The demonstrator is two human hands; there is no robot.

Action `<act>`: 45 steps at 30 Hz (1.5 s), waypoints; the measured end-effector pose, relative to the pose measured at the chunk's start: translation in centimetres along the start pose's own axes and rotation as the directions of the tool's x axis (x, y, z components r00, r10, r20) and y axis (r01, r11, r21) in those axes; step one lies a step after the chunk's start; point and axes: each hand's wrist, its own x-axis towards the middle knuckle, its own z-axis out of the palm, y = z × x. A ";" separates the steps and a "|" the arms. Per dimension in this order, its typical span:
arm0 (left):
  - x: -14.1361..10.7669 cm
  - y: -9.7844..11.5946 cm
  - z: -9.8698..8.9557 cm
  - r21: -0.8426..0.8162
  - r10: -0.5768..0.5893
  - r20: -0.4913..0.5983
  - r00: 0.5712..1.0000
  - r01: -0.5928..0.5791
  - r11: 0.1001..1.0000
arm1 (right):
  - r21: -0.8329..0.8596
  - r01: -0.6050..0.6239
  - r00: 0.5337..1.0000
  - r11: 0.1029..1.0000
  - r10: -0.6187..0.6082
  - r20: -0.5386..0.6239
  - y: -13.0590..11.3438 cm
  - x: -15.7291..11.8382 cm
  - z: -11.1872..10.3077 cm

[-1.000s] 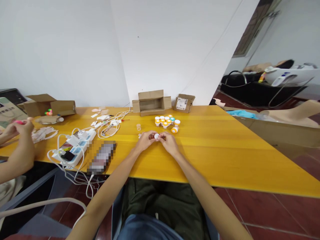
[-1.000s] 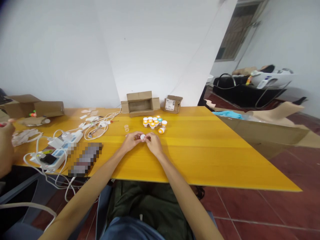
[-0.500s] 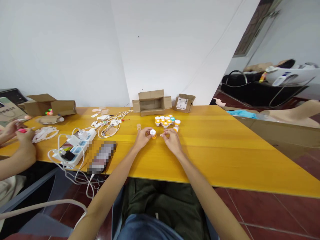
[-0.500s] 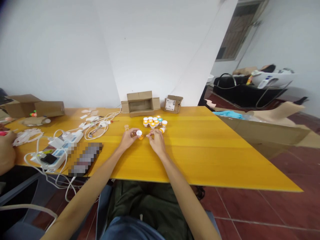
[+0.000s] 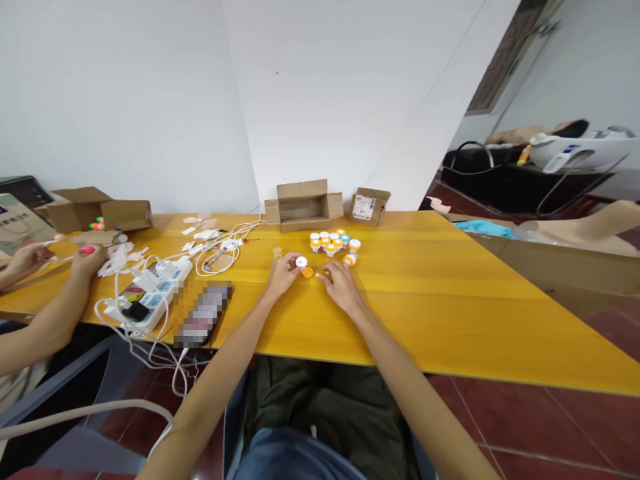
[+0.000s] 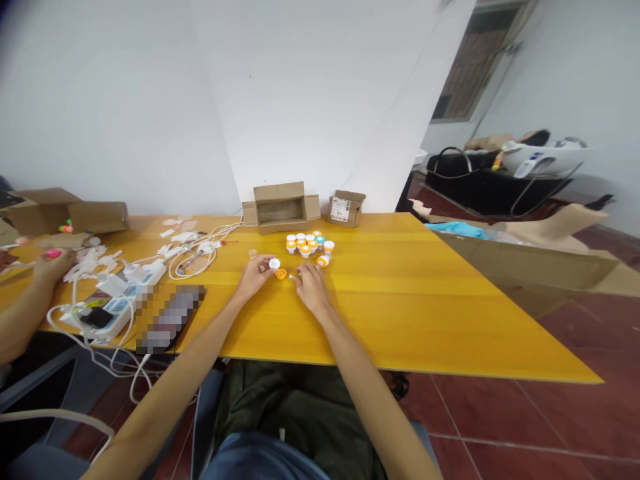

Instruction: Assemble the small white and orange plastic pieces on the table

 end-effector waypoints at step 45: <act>1.3 -0.8 -2.0 -0.269 -0.049 -0.465 0.884 -0.088 0.959 | -0.191 0.007 0.834 0.982 0.099 0.542 -6.3 4.9 3.8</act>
